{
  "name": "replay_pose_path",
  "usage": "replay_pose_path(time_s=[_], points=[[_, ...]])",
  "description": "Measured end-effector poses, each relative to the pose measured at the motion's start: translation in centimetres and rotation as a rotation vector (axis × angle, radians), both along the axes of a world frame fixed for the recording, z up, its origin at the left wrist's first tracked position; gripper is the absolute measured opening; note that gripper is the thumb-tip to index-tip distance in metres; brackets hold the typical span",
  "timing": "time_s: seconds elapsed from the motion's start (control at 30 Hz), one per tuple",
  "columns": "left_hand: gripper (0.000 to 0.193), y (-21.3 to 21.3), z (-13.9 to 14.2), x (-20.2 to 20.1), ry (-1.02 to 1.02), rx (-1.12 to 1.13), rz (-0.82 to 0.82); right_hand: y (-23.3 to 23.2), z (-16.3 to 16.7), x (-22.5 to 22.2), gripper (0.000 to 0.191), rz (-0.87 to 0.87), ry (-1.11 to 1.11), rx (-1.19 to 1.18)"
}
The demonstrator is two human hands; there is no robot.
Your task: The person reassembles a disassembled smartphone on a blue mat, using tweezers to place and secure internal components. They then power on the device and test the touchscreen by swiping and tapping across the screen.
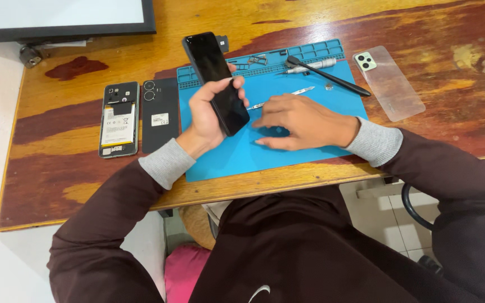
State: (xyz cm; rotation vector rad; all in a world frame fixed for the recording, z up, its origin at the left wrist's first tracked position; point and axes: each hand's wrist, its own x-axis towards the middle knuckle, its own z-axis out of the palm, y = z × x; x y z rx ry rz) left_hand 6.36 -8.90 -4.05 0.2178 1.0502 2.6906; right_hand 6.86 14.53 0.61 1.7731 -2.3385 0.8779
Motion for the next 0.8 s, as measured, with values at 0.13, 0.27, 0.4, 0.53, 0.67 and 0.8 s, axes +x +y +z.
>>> replay_pose_path(time_s=[0.13,0.27,0.4,0.53,0.67,0.8], points=[[0.034,-1.0,2.1,0.2,0.028,0.12,-0.015,0.2,0.1,-0.1,0.043,-0.087,-0.039,-0.045],[0.033,-1.8,4.5,1.2,0.064,0.228,-0.093,0.4,0.3,0.0,0.058,-0.114,-0.031,-0.087],[0.036,-1.8,5.6,1.8,0.121,0.239,-0.137,0.4,0.5,0.2,0.062,-0.151,-0.044,-0.047],[0.043,-1.7,5.4,2.0,0.113,0.197,-0.09,0.3,0.7,0.5,0.058,-0.132,0.013,-0.081],[0.064,-1.8,5.0,1.9,0.16,0.21,-0.099,0.3,0.8,0.5,0.058,-0.122,-0.006,-0.065],[0.082,-1.5,4.8,1.9,0.186,0.205,-0.031,0.3,0.8,0.4,0.059,-0.117,-0.007,-0.05]])
